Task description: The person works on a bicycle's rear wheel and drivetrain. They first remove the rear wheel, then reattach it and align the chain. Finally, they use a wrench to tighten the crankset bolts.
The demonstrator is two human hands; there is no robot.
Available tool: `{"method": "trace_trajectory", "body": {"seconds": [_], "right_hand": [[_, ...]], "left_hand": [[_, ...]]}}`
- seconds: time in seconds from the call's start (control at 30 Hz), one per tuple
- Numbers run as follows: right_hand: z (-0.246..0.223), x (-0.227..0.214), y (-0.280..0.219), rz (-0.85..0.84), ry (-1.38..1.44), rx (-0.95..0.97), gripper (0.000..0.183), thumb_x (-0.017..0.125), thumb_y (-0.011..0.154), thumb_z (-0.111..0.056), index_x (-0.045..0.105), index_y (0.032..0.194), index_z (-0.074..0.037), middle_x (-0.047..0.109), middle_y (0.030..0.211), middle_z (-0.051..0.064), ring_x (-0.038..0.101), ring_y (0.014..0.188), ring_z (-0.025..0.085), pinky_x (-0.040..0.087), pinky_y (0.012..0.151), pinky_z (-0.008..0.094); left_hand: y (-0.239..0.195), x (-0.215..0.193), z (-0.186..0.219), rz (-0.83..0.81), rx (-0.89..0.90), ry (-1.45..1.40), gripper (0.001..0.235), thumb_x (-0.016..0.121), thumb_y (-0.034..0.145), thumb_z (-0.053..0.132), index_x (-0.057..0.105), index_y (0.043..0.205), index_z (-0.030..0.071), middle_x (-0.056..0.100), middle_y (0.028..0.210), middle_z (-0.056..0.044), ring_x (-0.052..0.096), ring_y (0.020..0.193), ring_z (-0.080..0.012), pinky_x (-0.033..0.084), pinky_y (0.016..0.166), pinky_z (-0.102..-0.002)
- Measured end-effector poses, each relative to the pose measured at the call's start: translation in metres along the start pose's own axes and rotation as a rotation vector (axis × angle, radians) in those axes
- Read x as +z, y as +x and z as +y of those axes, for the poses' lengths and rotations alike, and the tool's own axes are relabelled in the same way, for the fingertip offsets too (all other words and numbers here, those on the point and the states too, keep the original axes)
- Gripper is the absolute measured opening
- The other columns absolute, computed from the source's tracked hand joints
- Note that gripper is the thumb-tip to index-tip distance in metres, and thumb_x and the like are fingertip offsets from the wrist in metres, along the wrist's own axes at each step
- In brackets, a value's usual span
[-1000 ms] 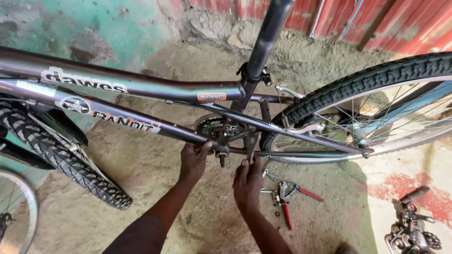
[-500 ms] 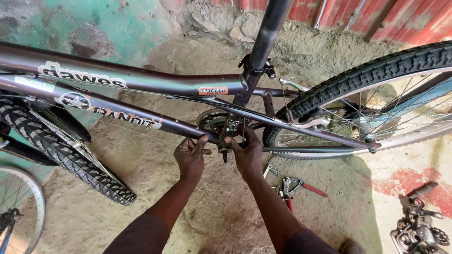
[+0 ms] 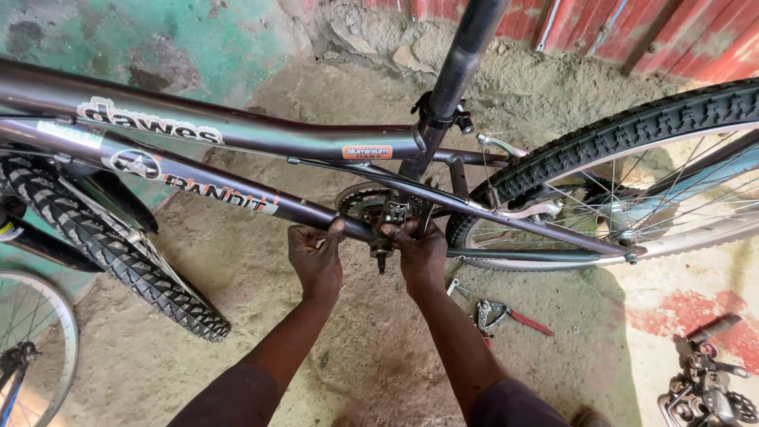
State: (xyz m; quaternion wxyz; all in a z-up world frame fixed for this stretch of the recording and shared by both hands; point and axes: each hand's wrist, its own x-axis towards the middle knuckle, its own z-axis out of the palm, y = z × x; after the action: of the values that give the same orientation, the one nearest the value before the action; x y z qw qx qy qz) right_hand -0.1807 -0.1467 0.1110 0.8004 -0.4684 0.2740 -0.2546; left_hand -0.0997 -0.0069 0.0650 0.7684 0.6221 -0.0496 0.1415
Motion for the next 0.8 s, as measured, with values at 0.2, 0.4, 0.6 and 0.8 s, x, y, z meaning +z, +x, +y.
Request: {"method": "trace_trajectory", "body": {"seconds": [0.2, 0.4, 0.6, 0.8], "right_hand": [[0.015, -0.001, 0.008, 0.038, 0.007, -0.038, 0.037, 0.097, 0.07, -0.006, 0.064, 0.087, -0.004, 0.069, 0.076, 0.01, 0.064, 0.068, 0.016, 0.052, 0.061, 0.031], [0.009, -0.003, -0.003, 0.006, -0.093, -0.123, 0.052, 0.093, 0.077, -0.014, 0.067, 0.119, -0.002, 0.069, 0.105, 0.014, 0.063, 0.105, 0.023, 0.056, 0.08, 0.039], [0.008, -0.007, -0.006, -0.004, -0.137, -0.149, 0.045, 0.092, 0.08, -0.017, 0.069, 0.116, -0.005, 0.07, 0.101, 0.012, 0.064, 0.102, 0.021, 0.059, 0.077, 0.036], [0.009, -0.011, -0.008, -0.037, -0.134, -0.166, 0.039, 0.088, 0.085, -0.02, 0.068, 0.116, -0.005, 0.07, 0.1, 0.011, 0.063, 0.101, 0.019, 0.059, 0.075, 0.035]], "left_hand": [[-0.004, 0.012, 0.024, 0.026, -0.038, -0.026, 0.036, 0.085, 0.086, 0.001, 0.05, 0.088, 0.006, 0.058, 0.072, -0.003, 0.064, 0.067, -0.0083, 0.067, 0.068, -0.033], [-0.004, 0.01, 0.046, -0.006, -0.168, -0.115, 0.043, 0.086, 0.082, -0.003, 0.047, 0.07, 0.008, 0.058, 0.059, -0.004, 0.067, 0.046, -0.0168, 0.065, 0.046, -0.032], [-0.004, 0.002, 0.021, 0.044, -0.174, -0.088, 0.052, 0.088, 0.082, -0.001, 0.041, 0.063, 0.01, 0.049, 0.05, -0.002, 0.066, 0.04, -0.0235, 0.063, 0.042, -0.035], [-0.005, 0.011, 0.034, 0.036, -0.108, -0.099, 0.044, 0.086, 0.083, -0.003, 0.046, 0.068, 0.009, 0.047, 0.057, 0.002, 0.067, 0.044, -0.0206, 0.065, 0.045, -0.032]]}}
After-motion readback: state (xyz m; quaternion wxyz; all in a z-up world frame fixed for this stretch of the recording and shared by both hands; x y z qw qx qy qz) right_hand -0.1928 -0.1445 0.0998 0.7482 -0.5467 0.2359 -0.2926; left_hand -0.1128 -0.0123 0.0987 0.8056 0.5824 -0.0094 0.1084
